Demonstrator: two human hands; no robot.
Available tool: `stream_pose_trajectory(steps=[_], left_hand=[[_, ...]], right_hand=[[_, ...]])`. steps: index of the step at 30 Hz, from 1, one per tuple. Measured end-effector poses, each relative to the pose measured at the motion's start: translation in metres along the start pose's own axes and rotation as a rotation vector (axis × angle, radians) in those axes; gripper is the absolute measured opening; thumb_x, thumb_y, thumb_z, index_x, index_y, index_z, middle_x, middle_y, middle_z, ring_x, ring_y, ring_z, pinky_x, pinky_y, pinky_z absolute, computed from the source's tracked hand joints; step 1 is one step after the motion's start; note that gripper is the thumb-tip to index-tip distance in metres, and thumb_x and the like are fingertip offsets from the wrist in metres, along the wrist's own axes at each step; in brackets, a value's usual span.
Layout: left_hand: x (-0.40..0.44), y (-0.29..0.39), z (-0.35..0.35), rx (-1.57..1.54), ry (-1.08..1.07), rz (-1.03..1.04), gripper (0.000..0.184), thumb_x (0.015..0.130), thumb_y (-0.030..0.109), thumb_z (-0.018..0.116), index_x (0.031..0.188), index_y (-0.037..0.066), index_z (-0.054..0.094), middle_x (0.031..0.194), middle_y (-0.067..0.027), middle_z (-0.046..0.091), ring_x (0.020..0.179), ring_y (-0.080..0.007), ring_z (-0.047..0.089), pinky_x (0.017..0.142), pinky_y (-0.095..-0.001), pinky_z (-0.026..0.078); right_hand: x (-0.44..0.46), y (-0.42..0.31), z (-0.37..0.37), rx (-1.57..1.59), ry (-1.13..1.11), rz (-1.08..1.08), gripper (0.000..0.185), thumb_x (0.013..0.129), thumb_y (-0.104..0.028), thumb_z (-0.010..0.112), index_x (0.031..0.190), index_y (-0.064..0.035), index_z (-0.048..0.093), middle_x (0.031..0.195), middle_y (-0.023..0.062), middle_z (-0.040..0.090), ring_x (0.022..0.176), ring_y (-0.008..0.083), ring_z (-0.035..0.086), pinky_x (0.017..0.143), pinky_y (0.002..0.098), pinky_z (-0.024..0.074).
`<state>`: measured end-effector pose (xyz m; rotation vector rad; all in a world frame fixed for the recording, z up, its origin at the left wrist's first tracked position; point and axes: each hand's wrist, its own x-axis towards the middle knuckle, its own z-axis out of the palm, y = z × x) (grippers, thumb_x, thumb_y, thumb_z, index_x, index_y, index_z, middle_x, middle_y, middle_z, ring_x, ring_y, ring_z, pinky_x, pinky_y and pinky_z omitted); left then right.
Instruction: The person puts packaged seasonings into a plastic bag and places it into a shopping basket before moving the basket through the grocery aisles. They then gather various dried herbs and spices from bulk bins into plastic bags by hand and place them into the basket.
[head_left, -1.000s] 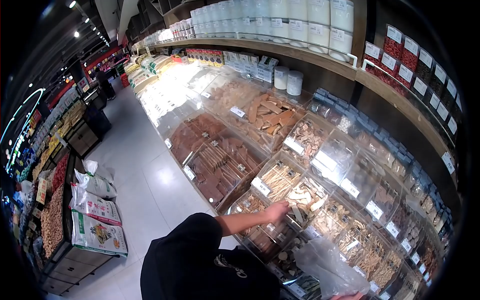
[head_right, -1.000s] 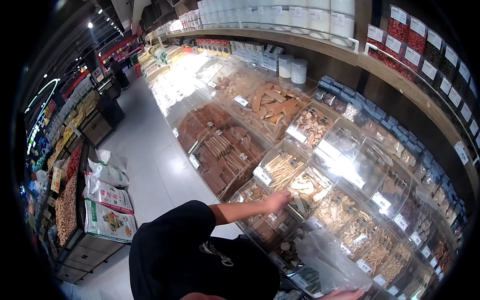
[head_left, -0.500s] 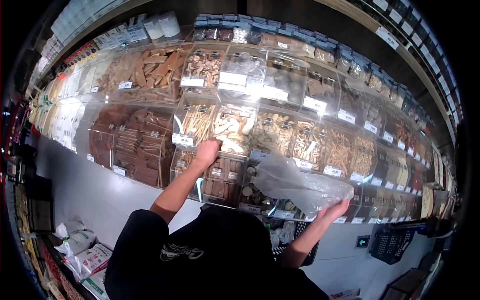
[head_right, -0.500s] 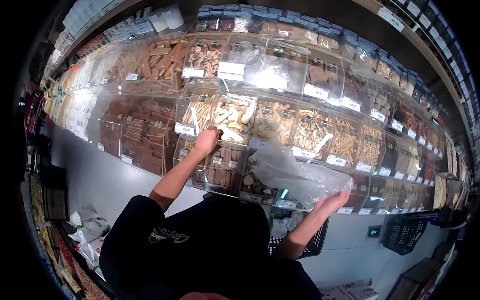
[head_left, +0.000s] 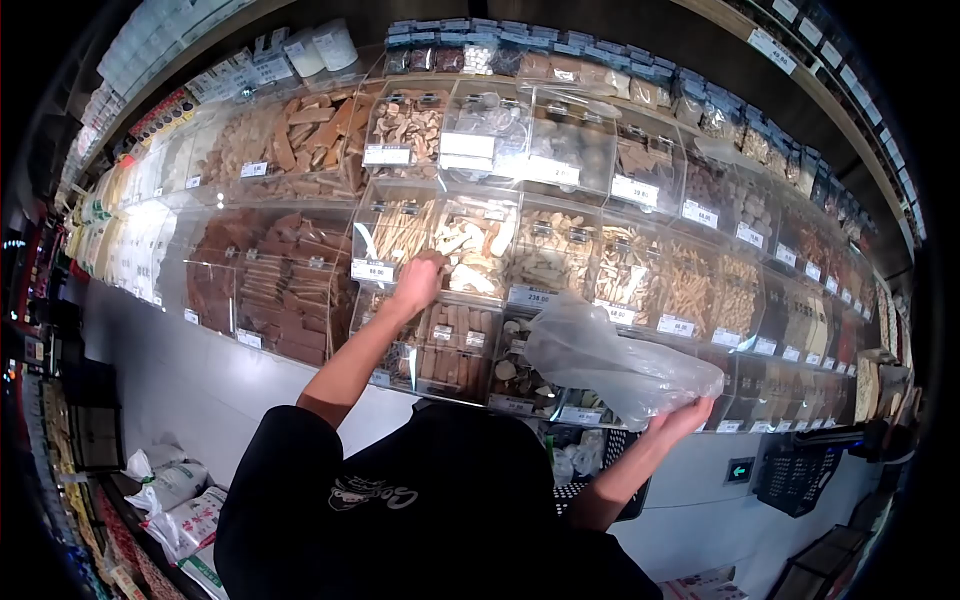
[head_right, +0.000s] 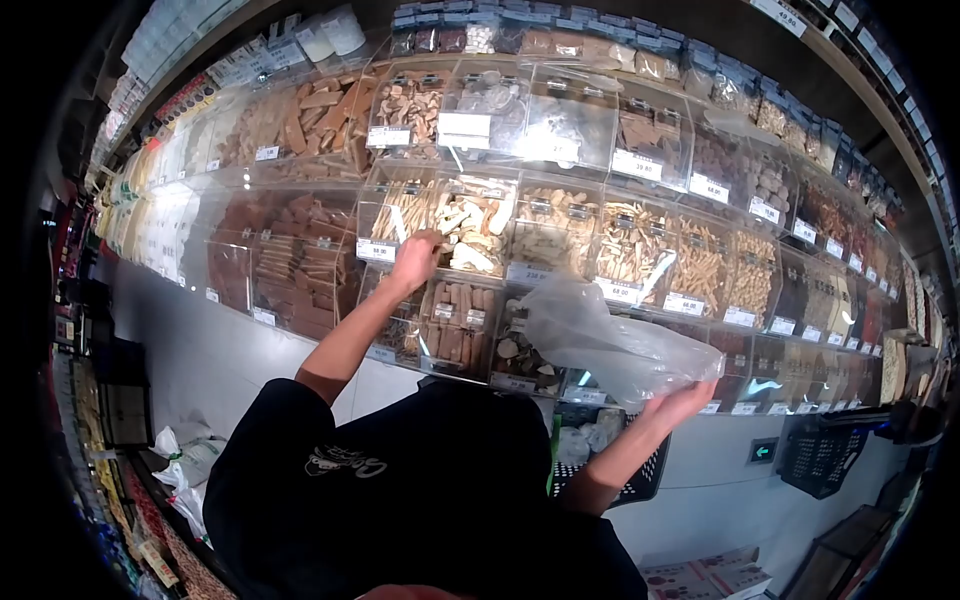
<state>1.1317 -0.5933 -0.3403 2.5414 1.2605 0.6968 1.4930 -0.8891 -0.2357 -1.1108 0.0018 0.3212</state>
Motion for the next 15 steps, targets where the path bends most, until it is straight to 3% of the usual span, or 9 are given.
stream_pose_trajectory(steps=[3, 4, 8, 12, 15], left_hand=[[0.013, 0.002, 0.002, -0.359, 0.156, -0.385, 0.010, 0.081, 0.005, 0.063, 0.087, 0.001, 0.070, 0.084, -0.0171, 0.067, 0.076, -0.0328, 0.066, 0.069, -0.0378, 0.052], [0.015, -0.005, 0.011, -0.324, 0.140, -0.438, 0.009, 0.079, 0.005, 0.064, 0.084, 0.001, 0.070, 0.083, -0.0166, 0.068, 0.075, -0.0301, 0.067, 0.068, -0.0354, 0.052], [0.005, 0.002, 0.025, -0.261, 0.246, -0.401, 0.012, 0.077, 0.008, 0.067, 0.089, 0.005, 0.071, 0.084, -0.0165, 0.066, 0.073, -0.0331, 0.065, 0.067, -0.0385, 0.052], [-0.023, 0.022, -0.002, 0.013, 0.037, -0.157, 0.018, 0.074, 0.001, 0.061, 0.089, 0.003, 0.069, 0.095, -0.0174, 0.062, 0.076, -0.0387, 0.064, 0.071, -0.0462, 0.052], [-0.021, 0.002, 0.016, 0.070, 0.003, -0.196, 0.021, 0.071, -0.003, 0.058, 0.088, 0.004, 0.069, 0.094, -0.0178, 0.062, 0.076, -0.0387, 0.064, 0.071, -0.0457, 0.052]], right_hand=[[0.001, 0.001, -0.007, 0.001, 0.009, -0.009, 0.036, 0.091, -0.018, 0.047, 0.121, 0.0022, 0.053, 0.119, 0.0162, 0.056, 0.103, 0.0283, 0.058, 0.088, 0.0392, 0.0506], [0.001, 0.003, -0.008, 0.006, 0.011, -0.008, 0.036, 0.091, -0.018, 0.047, 0.120, 0.0023, 0.053, 0.120, 0.0164, 0.056, 0.103, 0.0284, 0.058, 0.087, 0.0392, 0.0507], [-0.004, 0.003, 0.000, -0.037, 0.037, -0.005, 0.037, 0.090, -0.017, 0.046, 0.121, 0.0024, 0.053, 0.120, 0.0168, 0.056, 0.104, 0.0285, 0.058, 0.088, 0.0394, 0.0506], [-0.002, 0.002, -0.010, 0.018, 0.022, 0.030, 0.038, 0.089, -0.016, 0.047, 0.122, 0.0023, 0.053, 0.119, 0.0160, 0.057, 0.104, 0.0280, 0.058, 0.089, 0.0392, 0.0500], [0.003, 0.010, -0.010, 0.013, 0.001, 0.051, 0.038, 0.088, -0.015, 0.048, 0.121, 0.0024, 0.054, 0.118, 0.0153, 0.058, 0.104, 0.0279, 0.058, 0.089, 0.0393, 0.0500]])
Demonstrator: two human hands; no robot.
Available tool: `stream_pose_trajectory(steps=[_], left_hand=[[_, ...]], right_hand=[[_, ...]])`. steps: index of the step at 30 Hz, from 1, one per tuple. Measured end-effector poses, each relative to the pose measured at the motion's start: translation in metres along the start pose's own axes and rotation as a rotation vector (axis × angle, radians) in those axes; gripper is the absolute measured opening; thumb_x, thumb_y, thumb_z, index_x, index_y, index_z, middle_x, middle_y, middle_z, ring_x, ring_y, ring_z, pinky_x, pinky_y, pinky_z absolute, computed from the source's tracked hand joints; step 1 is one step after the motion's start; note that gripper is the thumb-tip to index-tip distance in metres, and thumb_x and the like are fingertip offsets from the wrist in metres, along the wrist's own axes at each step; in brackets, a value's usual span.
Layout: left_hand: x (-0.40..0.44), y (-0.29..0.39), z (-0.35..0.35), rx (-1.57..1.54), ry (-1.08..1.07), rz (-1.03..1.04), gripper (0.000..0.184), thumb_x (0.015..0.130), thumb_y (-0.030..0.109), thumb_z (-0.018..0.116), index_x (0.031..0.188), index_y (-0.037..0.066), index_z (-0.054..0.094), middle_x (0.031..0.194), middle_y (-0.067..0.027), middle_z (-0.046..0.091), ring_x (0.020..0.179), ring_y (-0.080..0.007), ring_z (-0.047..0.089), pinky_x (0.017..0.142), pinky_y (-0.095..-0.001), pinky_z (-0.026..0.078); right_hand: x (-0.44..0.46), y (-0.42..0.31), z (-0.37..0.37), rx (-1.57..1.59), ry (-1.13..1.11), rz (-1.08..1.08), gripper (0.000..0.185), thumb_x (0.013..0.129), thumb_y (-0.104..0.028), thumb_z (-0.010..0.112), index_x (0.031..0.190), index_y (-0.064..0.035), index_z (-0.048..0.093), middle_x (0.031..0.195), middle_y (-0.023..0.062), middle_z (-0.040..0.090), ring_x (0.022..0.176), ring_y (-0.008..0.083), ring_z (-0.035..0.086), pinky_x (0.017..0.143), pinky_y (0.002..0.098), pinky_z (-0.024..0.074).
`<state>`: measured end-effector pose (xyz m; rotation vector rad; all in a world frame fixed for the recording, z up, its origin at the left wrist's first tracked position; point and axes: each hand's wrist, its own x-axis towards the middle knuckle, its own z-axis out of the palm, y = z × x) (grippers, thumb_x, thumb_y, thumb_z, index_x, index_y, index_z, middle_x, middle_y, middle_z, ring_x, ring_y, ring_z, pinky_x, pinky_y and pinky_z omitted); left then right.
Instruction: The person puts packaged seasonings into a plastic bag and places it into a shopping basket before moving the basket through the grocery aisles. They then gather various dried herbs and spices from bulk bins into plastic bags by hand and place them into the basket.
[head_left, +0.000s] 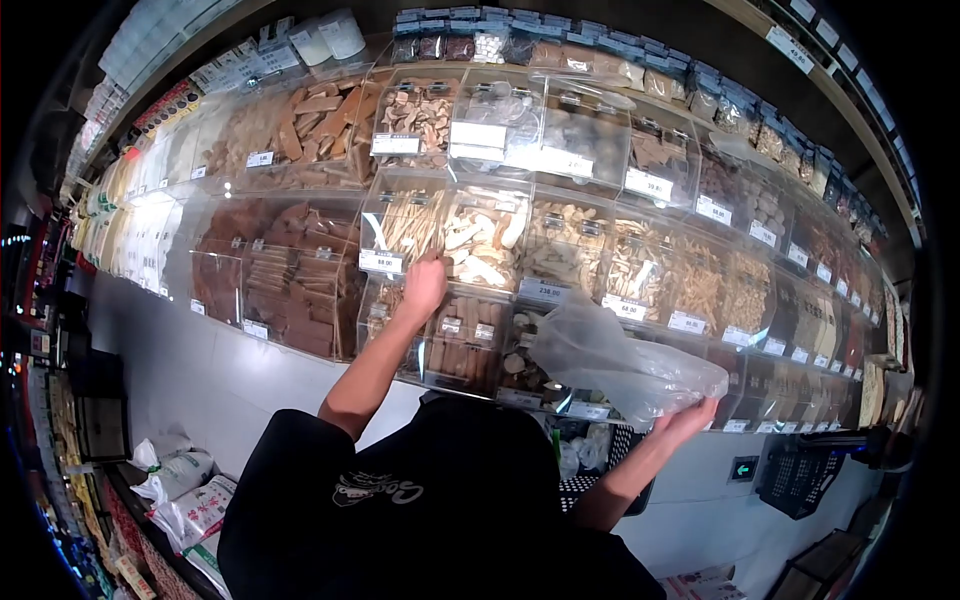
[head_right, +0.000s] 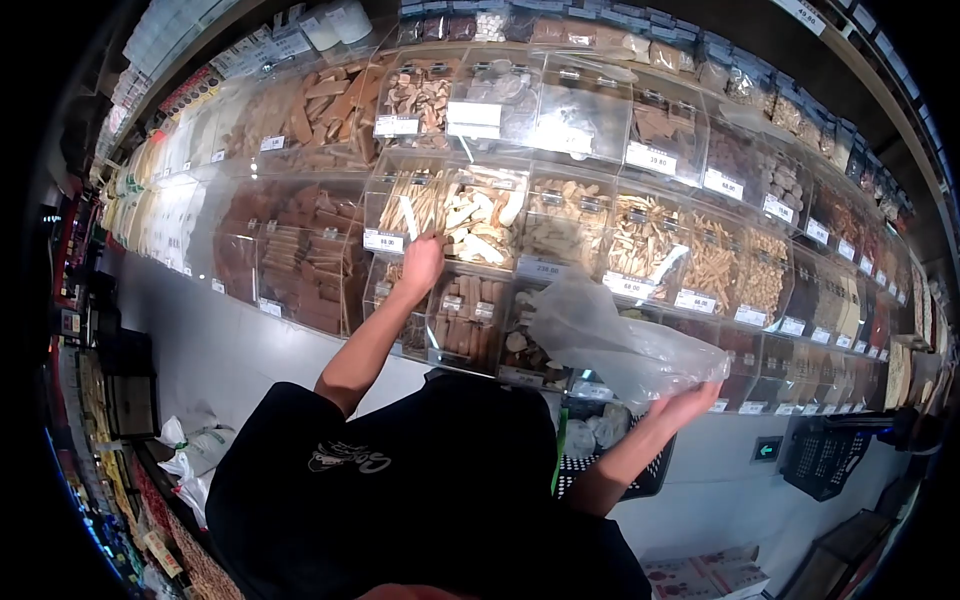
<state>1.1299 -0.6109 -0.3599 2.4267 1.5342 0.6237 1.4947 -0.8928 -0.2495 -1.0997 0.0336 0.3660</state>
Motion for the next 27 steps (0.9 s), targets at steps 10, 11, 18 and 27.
stream_pose_trajectory(steps=[10, 11, 18, 27], left_hand=[[0.014, 0.004, -0.004, 0.199, -0.077, 0.293, 0.018, 0.071, -0.001, 0.057, 0.086, 0.001, 0.066, 0.096, -0.0190, 0.060, 0.079, -0.0351, 0.065, 0.069, -0.0417, 0.055], [0.014, 0.004, -0.010, 0.254, -0.063, 0.386, 0.016, 0.069, 0.000, 0.060, 0.084, 0.001, 0.067, 0.098, -0.0180, 0.060, 0.080, -0.0330, 0.066, 0.067, -0.0390, 0.056], [0.063, 0.011, -0.010, 0.327, -0.493, 0.365, 0.017, 0.078, 0.015, 0.057, 0.083, 0.008, 0.071, 0.087, -0.0126, 0.070, 0.082, -0.0296, 0.069, 0.071, -0.0400, 0.055], [0.063, -0.005, 0.011, 0.432, -0.183, 0.695, 0.014, 0.077, 0.018, 0.058, 0.075, 0.011, 0.071, 0.079, -0.0083, 0.064, 0.075, -0.0260, 0.065, 0.065, -0.0350, 0.054]], right_hand=[[0.004, 0.015, 0.022, -0.041, -0.051, -0.029, 0.035, 0.088, -0.013, 0.048, 0.119, 0.0027, 0.055, 0.116, 0.0137, 0.059, 0.103, 0.0264, 0.058, 0.089, 0.0371, 0.0492], [0.007, 0.020, 0.022, -0.068, -0.056, -0.045, 0.035, 0.088, -0.013, 0.047, 0.119, 0.0027, 0.055, 0.116, 0.0136, 0.059, 0.103, 0.0264, 0.058, 0.089, 0.0368, 0.0491], [0.033, 0.028, -0.010, -0.015, -0.089, 0.056, 0.044, 0.091, -0.029, 0.047, 0.119, 0.0036, 0.055, 0.119, 0.0161, 0.057, 0.106, 0.0297, 0.057, 0.093, 0.0421, 0.0456], [0.021, 0.038, 0.024, -0.099, -0.090, 0.100, 0.045, 0.091, -0.030, 0.047, 0.120, 0.0033, 0.055, 0.119, 0.0161, 0.057, 0.106, 0.0298, 0.057, 0.093, 0.0421, 0.0456]])
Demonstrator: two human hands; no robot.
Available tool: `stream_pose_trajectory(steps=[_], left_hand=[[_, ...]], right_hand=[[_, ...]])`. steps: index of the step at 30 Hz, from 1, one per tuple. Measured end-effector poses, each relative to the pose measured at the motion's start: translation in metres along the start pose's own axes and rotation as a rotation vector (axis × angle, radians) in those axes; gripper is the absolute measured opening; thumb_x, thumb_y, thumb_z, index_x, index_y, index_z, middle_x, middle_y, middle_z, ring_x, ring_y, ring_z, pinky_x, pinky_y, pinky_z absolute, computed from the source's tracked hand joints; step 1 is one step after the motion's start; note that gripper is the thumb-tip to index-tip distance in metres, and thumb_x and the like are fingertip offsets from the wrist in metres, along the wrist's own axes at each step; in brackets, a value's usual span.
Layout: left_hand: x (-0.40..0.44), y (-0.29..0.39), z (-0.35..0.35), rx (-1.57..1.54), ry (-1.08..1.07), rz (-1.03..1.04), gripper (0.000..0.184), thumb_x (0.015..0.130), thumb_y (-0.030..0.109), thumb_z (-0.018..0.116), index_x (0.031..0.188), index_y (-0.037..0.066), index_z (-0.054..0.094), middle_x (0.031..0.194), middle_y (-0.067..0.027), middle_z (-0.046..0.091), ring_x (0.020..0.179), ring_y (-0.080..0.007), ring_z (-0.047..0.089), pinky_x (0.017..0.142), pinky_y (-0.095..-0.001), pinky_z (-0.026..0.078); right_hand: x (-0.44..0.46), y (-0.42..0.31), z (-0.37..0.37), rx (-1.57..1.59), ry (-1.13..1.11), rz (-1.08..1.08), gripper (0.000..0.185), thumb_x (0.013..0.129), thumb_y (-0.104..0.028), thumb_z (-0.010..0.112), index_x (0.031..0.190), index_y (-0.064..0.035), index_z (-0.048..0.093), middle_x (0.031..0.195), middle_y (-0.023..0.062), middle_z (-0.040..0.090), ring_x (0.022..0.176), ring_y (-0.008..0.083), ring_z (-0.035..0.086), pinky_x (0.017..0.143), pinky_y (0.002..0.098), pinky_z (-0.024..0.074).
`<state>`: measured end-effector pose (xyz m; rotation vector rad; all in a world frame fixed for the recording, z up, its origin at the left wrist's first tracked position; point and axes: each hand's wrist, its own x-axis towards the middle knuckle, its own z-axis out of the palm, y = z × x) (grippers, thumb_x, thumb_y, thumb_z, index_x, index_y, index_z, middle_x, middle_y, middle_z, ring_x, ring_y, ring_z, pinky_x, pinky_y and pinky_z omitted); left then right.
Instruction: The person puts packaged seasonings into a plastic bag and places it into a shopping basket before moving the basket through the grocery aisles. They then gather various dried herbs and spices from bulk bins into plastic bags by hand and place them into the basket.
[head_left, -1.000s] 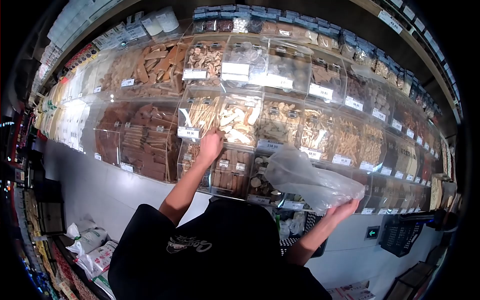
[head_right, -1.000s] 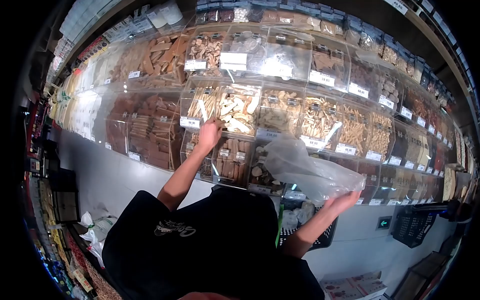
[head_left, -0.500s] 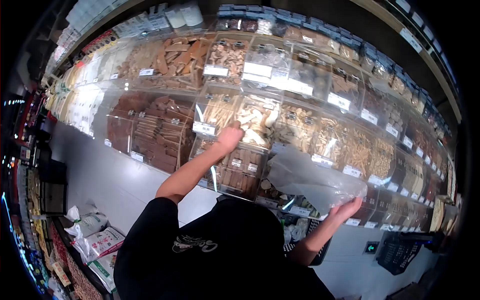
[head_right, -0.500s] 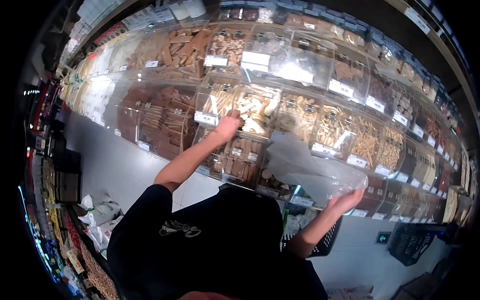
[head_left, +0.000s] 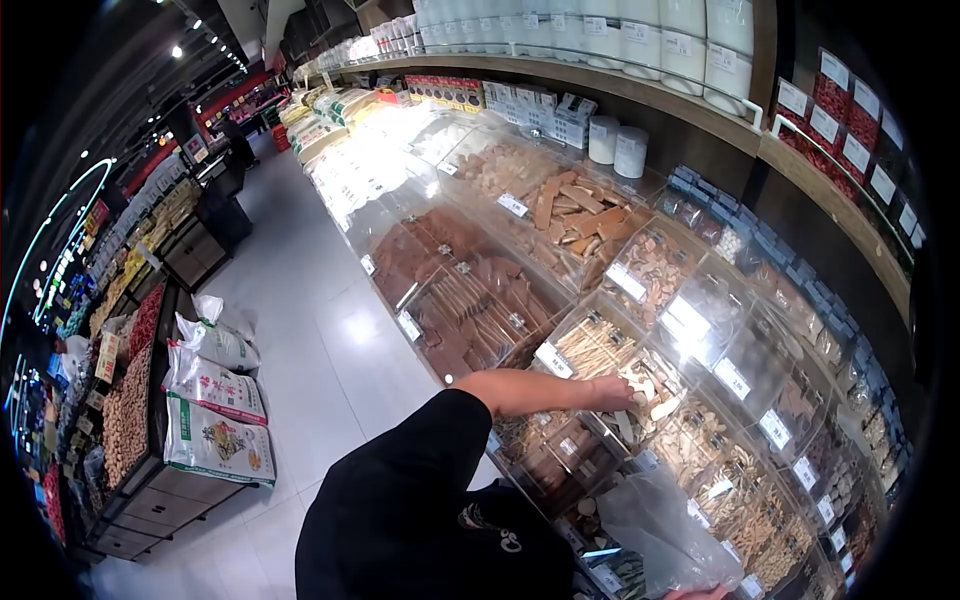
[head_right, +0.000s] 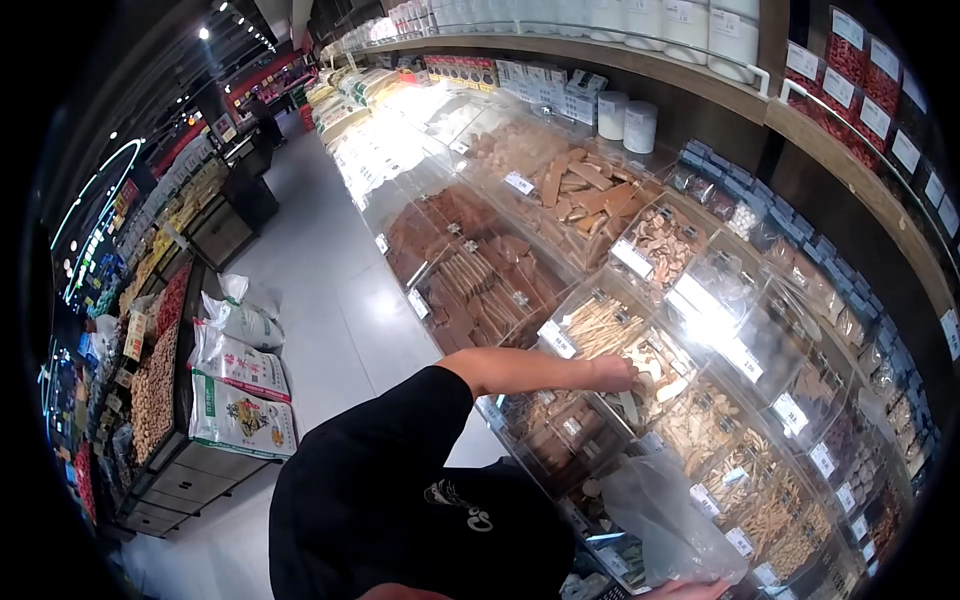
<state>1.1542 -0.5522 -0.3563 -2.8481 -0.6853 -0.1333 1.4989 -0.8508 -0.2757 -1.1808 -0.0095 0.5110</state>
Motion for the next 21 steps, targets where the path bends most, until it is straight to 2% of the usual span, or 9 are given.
stream_pose_trajectory(steps=[3, 4, 7, 10, 13, 16, 19, 21], left_hand=[[-0.013, 0.002, -0.010, 0.020, -0.045, -0.010, 0.013, 0.074, 0.015, 0.059, 0.075, 0.008, 0.070, 0.082, -0.0066, 0.062, 0.085, -0.0222, 0.061, 0.065, -0.0311, 0.054], [-0.014, 0.008, -0.005, 0.026, -0.068, -0.071, 0.014, 0.074, 0.017, 0.060, 0.075, 0.008, 0.071, 0.084, -0.0065, 0.062, 0.090, -0.0222, 0.059, 0.073, -0.0295, 0.052], [-0.021, 0.018, 0.001, 0.209, -0.199, -0.036, 0.014, 0.074, 0.020, 0.060, 0.073, 0.010, 0.071, 0.089, -0.0049, 0.062, 0.093, -0.0233, 0.057, 0.081, -0.0293, 0.047], [-0.024, 0.023, 0.015, 0.552, -0.233, 0.004, 0.014, 0.075, 0.021, 0.060, 0.074, 0.013, 0.071, 0.093, -0.0018, 0.062, 0.097, -0.0227, 0.055, 0.086, -0.0300, 0.043], [-0.025, 0.020, 0.005, 0.258, -0.093, -0.115, 0.013, 0.075, 0.021, 0.059, 0.075, 0.013, 0.069, 0.091, -0.0002, 0.062, 0.096, -0.0206, 0.054, 0.085, -0.0311, 0.044], [-0.019, 0.022, 0.015, 0.283, -0.021, -0.088, 0.013, 0.075, 0.021, 0.059, 0.079, 0.014, 0.068, 0.090, -0.0010, 0.060, 0.095, -0.0195, 0.052, 0.085, -0.0298, 0.044], [-0.021, 0.027, 0.007, 0.236, 0.095, -0.205, 0.012, 0.075, 0.021, 0.058, 0.082, 0.014, 0.066, 0.091, -0.0016, 0.058, 0.095, -0.0198, 0.052, 0.085, -0.0304, 0.044], [-0.028, 0.031, 0.005, 0.212, 0.009, -0.163, 0.013, 0.076, 0.021, 0.058, 0.083, 0.014, 0.066, 0.093, -0.0021, 0.058, 0.094, -0.0199, 0.053, 0.085, -0.0308, 0.045]], right_hand=[[-0.001, 0.001, 0.004, -0.009, -0.001, 0.007, 0.045, 0.091, -0.030, 0.046, 0.120, 0.0031, 0.055, 0.119, 0.0161, 0.057, 0.106, 0.0298, 0.057, 0.093, 0.0421, 0.0456], [0.000, 0.001, 0.005, -0.011, -0.003, 0.012, 0.045, 0.091, -0.030, 0.046, 0.120, 0.0031, 0.055, 0.119, 0.0161, 0.057, 0.106, 0.0298, 0.057, 0.093, 0.0421, 0.0456], [0.000, 0.003, 0.008, -0.019, -0.010, 0.019, 0.045, 0.091, -0.030, 0.046, 0.120, 0.0030, 0.055, 0.119, 0.0161, 0.057, 0.106, 0.0299, 0.057, 0.093, 0.0421, 0.0457], [0.001, 0.005, 0.009, -0.018, -0.017, 0.027, 0.045, 0.091, -0.030, 0.046, 0.121, 0.0029, 0.055, 0.119, 0.0161, 0.057, 0.106, 0.0299, 0.057, 0.093, 0.0421, 0.0457], [0.002, 0.007, 0.011, -0.018, -0.024, 0.028, 0.045, 0.091, -0.030, 0.046, 0.121, 0.0028, 0.054, 0.119, 0.0161, 0.057, 0.106, 0.0299, 0.057, 0.093, 0.0421, 0.0457], [0.002, 0.008, 0.014, -0.024, -0.027, 0.029, 0.045, 0.091, -0.030, 0.046, 0.121, 0.0026, 0.054, 0.119, 0.0161, 0.057, 0.106, 0.0300, 0.057, 0.093, 0.0421, 0.0457], [0.001, 0.010, 0.014, -0.019, -0.028, 0.032, 0.045, 0.091, -0.030, 0.046, 0.121, 0.0025, 0.054, 0.119, 0.0161, 0.057, 0.106, 0.0300, 0.057, 0.093, 0.0421, 0.0457], [0.001, 0.010, 0.013, -0.016, -0.024, 0.034, 0.045, 0.091, -0.030, 0.046, 0.121, 0.0024, 0.054, 0.119, 0.0161, 0.057, 0.106, 0.0300, 0.057, 0.093, 0.0421, 0.0457]])
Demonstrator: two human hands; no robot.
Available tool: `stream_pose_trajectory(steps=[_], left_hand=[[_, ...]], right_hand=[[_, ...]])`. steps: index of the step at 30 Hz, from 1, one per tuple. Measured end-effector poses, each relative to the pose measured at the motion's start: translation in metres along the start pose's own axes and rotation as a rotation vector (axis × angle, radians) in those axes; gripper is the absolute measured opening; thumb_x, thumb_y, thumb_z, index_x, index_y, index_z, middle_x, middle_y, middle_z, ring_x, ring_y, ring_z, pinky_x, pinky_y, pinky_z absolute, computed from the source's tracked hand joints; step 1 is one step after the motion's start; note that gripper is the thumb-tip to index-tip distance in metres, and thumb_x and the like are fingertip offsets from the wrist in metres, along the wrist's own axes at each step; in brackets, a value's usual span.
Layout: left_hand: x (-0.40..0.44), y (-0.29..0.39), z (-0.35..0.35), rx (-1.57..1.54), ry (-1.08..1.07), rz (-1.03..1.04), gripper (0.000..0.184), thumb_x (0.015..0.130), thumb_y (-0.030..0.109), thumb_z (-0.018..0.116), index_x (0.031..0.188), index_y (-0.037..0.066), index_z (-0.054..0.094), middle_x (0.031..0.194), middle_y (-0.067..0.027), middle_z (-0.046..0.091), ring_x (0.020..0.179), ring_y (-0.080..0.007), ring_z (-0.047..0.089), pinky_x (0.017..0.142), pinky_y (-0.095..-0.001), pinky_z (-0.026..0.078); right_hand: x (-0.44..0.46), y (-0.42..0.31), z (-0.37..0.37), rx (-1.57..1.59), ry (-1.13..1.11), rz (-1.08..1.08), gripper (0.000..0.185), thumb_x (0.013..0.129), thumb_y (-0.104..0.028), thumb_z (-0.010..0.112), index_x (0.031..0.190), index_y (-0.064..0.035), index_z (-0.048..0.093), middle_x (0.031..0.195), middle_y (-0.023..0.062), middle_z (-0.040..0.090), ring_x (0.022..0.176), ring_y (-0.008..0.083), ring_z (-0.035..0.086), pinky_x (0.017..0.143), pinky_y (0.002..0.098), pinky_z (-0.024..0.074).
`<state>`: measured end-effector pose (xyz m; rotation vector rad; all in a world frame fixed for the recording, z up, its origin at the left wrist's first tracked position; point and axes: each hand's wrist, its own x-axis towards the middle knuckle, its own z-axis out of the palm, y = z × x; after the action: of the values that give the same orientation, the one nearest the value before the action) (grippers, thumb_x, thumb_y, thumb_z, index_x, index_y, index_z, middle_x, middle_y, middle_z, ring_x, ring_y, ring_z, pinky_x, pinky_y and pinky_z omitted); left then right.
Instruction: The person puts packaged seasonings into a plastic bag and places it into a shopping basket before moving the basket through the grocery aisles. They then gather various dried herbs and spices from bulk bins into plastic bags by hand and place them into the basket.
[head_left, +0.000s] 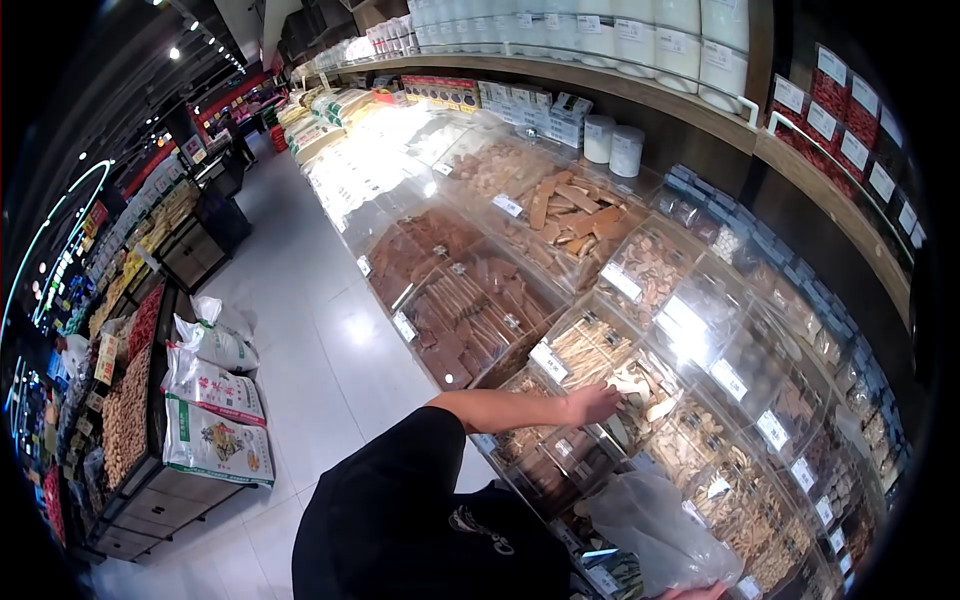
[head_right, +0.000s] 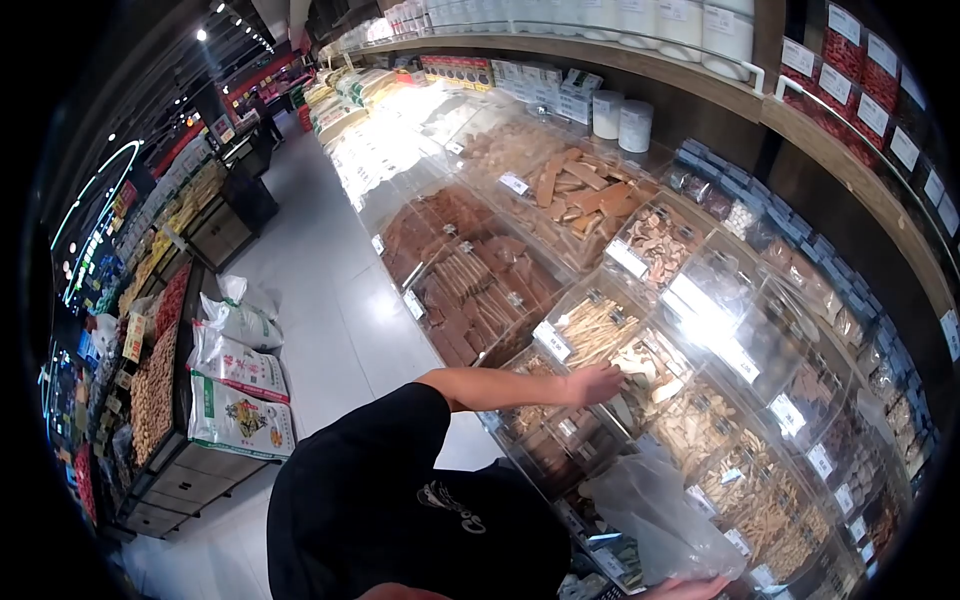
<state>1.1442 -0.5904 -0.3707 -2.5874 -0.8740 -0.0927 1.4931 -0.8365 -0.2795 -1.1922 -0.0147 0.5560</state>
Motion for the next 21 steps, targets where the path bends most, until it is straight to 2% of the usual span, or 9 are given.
stream_pose_trajectory(steps=[1, 3, 4, 7, 10, 13, 16, 21], left_hand=[[-0.001, 0.002, -0.001, -0.008, -0.041, 0.029, 0.013, 0.076, 0.021, 0.058, 0.083, 0.014, 0.066, 0.094, -0.0023, 0.058, 0.094, -0.0200, 0.053, 0.085, -0.0310, 0.045], [-0.011, 0.001, 0.039, -0.117, 0.007, 0.040, 0.015, 0.078, 0.022, 0.058, 0.088, 0.012, 0.064, 0.093, -0.0024, 0.057, 0.096, -0.0200, 0.054, 0.085, -0.0324, 0.045], [-0.013, -0.001, 0.033, -0.172, 0.030, 0.041, 0.017, 0.078, 0.022, 0.058, 0.090, 0.011, 0.063, 0.093, -0.0025, 0.057, 0.096, -0.0200, 0.054, 0.086, -0.0331, 0.045], [0.000, -0.001, 0.006, -0.882, -0.380, -0.487, 0.034, 0.083, 0.028, 0.058, 0.110, 0.008, 0.058, 0.109, -0.0072, 0.056, 0.108, -0.0220, 0.052, 0.092, -0.0346, 0.042], [-0.002, 0.008, -0.004, -0.485, -0.133, -0.170, 0.055, 0.086, 0.035, 0.057, 0.132, 0.006, 0.045, 0.134, -0.0153, 0.045, 0.127, -0.0279, 0.041, 0.102, -0.0377, 0.035], [0.001, 0.028, -0.004, -0.419, -0.071, -0.160, 0.065, 0.089, 0.040, 0.053, 0.141, 0.006, 0.037, 0.149, -0.0220, 0.026, 0.138, -0.0331, 0.027, 0.110, -0.0408, 0.027], [0.002, 0.032, -0.002, -0.429, -0.043, -0.197, 0.066, 0.091, 0.043, 0.050, 0.142, 0.005, 0.035, 0.150, -0.0248, 0.022, 0.141, -0.0360, 0.021, 0.113, -0.0441, 0.021], [0.009, 0.033, -0.005, -0.356, -0.077, -0.209, 0.072, 0.092, 0.051, 0.043, 0.145, 0.004, 0.030, 0.153, -0.0214, 0.019, 0.142, -0.0329, 0.017, 0.114, -0.0478, 0.016]], right_hand=[[-0.001, 0.001, 0.000, 0.004, 0.002, 0.000, 0.045, 0.091, -0.030, 0.046, 0.122, 0.0024, 0.054, 0.119, 0.0161, 0.057, 0.106, 0.0300, 0.057, 0.093, 0.0421, 0.0457], [-0.001, 0.001, -0.002, 0.008, 0.001, 0.004, 0.045, 0.092, -0.031, 0.046, 0.122, 0.0023, 0.054, 0.119, 0.0161, 0.057, 0.106, 0.0300, 0.057, 0.093, 0.0421, 0.0457], [-0.001, 0.001, -0.002, 0.006, 0.003, 0.004, 0.045, 0.092, -0.031, 0.046, 0.122, 0.0023, 0.054, 0.119, 0.0161, 0.057, 0.106, 0.0300, 0.057, 0.093, 0.0421, 0.0457], [0.000, 0.000, -0.006, 0.011, -0.006, 0.015, 0.046, 0.092, -0.031, 0.046, 0.122, 0.0022, 0.054, 0.119, 0.0161, 0.057, 0.106, 0.0301, 0.057, 0.093, 0.0422, 0.0457], [-0.001, 0.001, -0.008, 0.011, -0.009, 0.022, 0.046, 0.092, -0.031, 0.046, 0.122, 0.0021, 0.054, 0.119, 0.0161, 0.057, 0.106, 0.0301, 0.057, 0.093, 0.0422, 0.0457], [-0.002, 0.002, -0.008, 0.014, -0.017, 0.030, 0.046, 0.092, -0.031, 0.046, 0.122, 0.0019, 0.054, 0.119, 0.0161, 0.057, 0.106, 0.0301, 0.057, 0.093, 0.0422, 0.0457], [-0.002, 0.003, -0.009, 0.021, -0.022, 0.032, 0.046, 0.092, -0.031, 0.046, 0.123, 0.0018, 0.054, 0.119, 0.0161, 0.057, 0.106, 0.0301, 0.057, 0.093, 0.0422, 0.0457], [0.000, 0.006, -0.010, 0.032, -0.032, 0.041, 0.046, 0.092, -0.031, 0.045, 0.123, 0.0016, 0.053, 0.119, 0.0161, 0.057, 0.106, 0.0302, 0.057, 0.093, 0.0422, 0.0457]])
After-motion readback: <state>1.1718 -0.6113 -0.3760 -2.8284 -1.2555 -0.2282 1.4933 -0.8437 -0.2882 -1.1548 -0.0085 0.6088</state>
